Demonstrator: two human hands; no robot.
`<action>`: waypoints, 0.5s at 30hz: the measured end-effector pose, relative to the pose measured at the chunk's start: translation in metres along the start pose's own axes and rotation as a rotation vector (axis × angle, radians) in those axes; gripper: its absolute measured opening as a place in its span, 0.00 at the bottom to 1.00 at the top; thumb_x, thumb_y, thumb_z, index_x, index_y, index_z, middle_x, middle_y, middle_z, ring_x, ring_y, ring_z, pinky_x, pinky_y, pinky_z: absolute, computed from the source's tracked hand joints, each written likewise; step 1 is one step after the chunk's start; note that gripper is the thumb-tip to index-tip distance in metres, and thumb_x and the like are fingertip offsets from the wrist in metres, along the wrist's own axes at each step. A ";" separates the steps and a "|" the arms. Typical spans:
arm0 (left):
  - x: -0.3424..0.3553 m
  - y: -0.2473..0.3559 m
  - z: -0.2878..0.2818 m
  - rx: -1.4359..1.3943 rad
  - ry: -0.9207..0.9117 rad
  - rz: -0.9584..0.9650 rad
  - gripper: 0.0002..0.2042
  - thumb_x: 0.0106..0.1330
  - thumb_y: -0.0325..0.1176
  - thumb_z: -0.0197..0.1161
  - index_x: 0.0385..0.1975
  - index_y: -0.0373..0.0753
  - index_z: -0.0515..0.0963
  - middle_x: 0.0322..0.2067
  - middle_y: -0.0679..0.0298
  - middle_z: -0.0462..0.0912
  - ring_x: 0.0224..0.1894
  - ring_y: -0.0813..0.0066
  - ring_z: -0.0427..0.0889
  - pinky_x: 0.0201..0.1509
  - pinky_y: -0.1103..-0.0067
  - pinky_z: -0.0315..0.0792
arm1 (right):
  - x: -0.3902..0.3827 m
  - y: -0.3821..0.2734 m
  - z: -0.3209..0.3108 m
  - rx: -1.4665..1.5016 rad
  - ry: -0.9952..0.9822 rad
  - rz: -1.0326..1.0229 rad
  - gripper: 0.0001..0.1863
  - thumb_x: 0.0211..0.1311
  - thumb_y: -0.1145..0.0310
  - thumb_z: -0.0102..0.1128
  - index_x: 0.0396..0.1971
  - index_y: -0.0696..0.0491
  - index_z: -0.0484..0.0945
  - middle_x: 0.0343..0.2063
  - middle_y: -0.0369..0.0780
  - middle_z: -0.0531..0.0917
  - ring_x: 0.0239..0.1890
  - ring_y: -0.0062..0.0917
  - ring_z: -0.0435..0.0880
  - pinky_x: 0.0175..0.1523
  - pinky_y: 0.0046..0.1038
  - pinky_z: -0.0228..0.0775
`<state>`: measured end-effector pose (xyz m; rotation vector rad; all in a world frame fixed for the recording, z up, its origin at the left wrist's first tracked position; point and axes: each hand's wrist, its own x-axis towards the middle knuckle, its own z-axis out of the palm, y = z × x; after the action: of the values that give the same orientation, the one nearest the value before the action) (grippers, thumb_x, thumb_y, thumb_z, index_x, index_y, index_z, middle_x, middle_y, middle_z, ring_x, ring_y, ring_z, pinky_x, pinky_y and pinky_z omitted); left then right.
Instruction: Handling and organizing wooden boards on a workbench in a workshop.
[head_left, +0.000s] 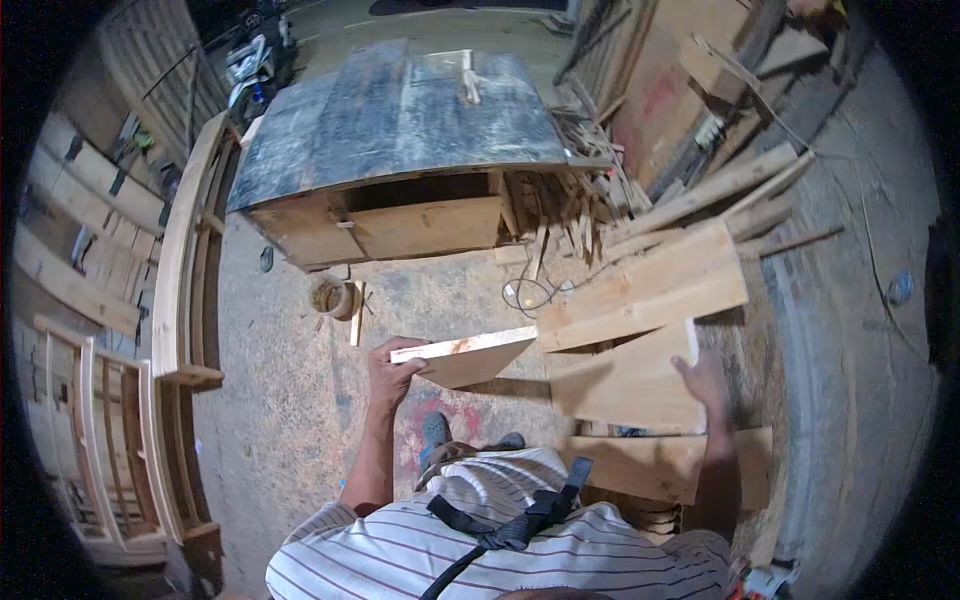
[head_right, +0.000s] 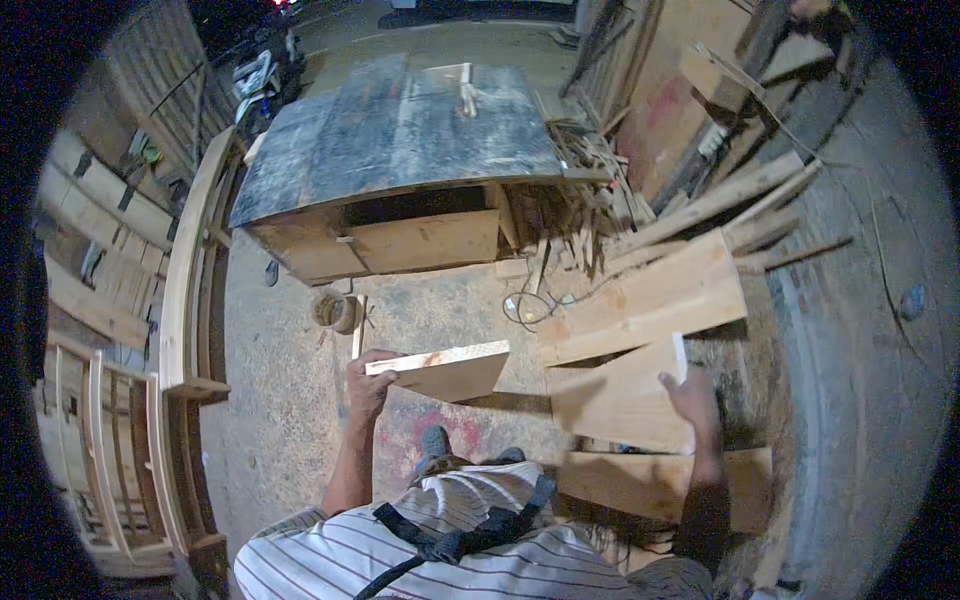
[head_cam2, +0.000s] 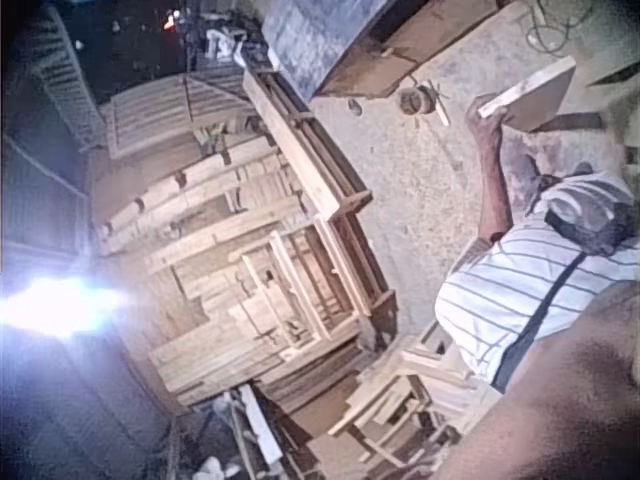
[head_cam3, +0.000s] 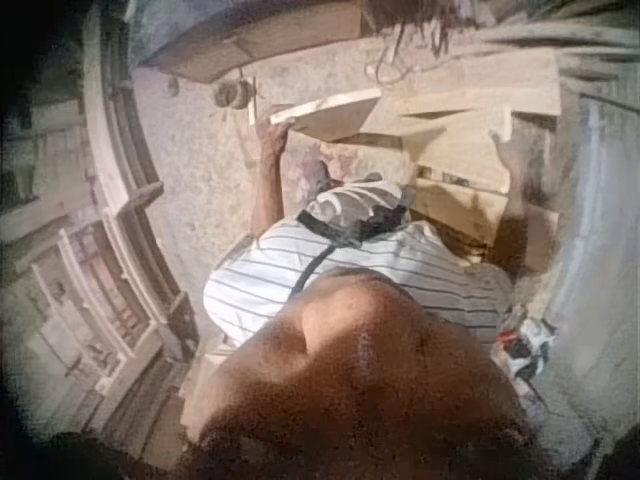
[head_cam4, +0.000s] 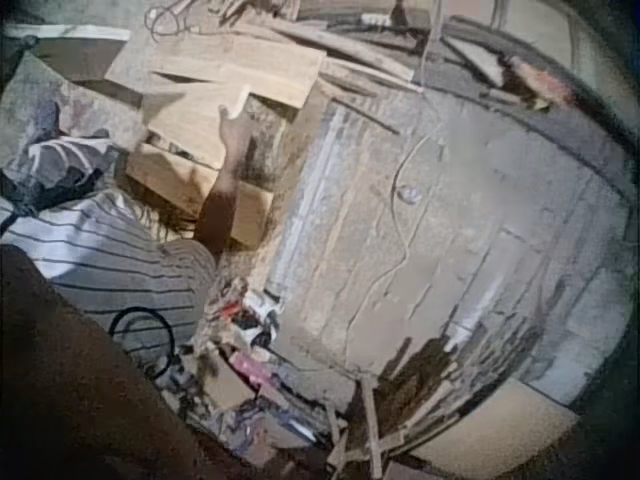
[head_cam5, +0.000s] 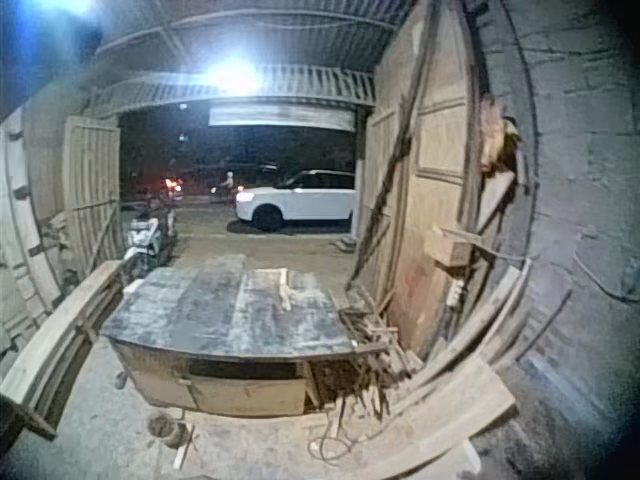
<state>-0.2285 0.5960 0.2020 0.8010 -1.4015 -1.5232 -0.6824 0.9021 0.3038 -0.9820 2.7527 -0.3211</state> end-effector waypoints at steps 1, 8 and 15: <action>0.000 0.000 0.000 -0.004 -0.012 -0.002 0.13 0.53 0.28 0.75 0.37 0.31 0.85 0.36 0.59 0.89 0.39 0.74 0.86 0.47 0.79 0.79 | -0.009 -0.018 0.009 -0.037 0.080 -0.010 0.30 0.60 0.48 0.68 0.45 0.63 0.81 0.39 0.60 0.84 0.46 0.58 0.82 0.52 0.49 0.74; -0.004 0.005 -0.048 -0.139 0.065 0.038 0.12 0.54 0.31 0.77 0.34 0.30 0.85 0.33 0.60 0.89 0.34 0.77 0.86 0.43 0.80 0.79 | -0.031 -0.109 -0.004 0.138 0.081 -0.230 0.17 0.59 0.61 0.70 0.40 0.58 0.85 0.35 0.56 0.85 0.42 0.52 0.85 0.48 0.44 0.76; -0.008 0.008 -0.081 -0.045 0.155 0.081 0.10 0.56 0.32 0.76 0.32 0.32 0.85 0.31 0.62 0.88 0.33 0.79 0.84 0.40 0.80 0.77 | -0.086 -0.190 -0.162 0.204 0.149 -0.237 0.23 0.60 0.56 0.68 0.43 0.62 0.83 0.35 0.47 0.87 0.38 0.33 0.85 0.47 0.37 0.75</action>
<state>-0.1511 0.5702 0.1971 0.8071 -1.2671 -1.3952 -0.5458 0.8362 0.5201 -1.2752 2.6622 -0.7242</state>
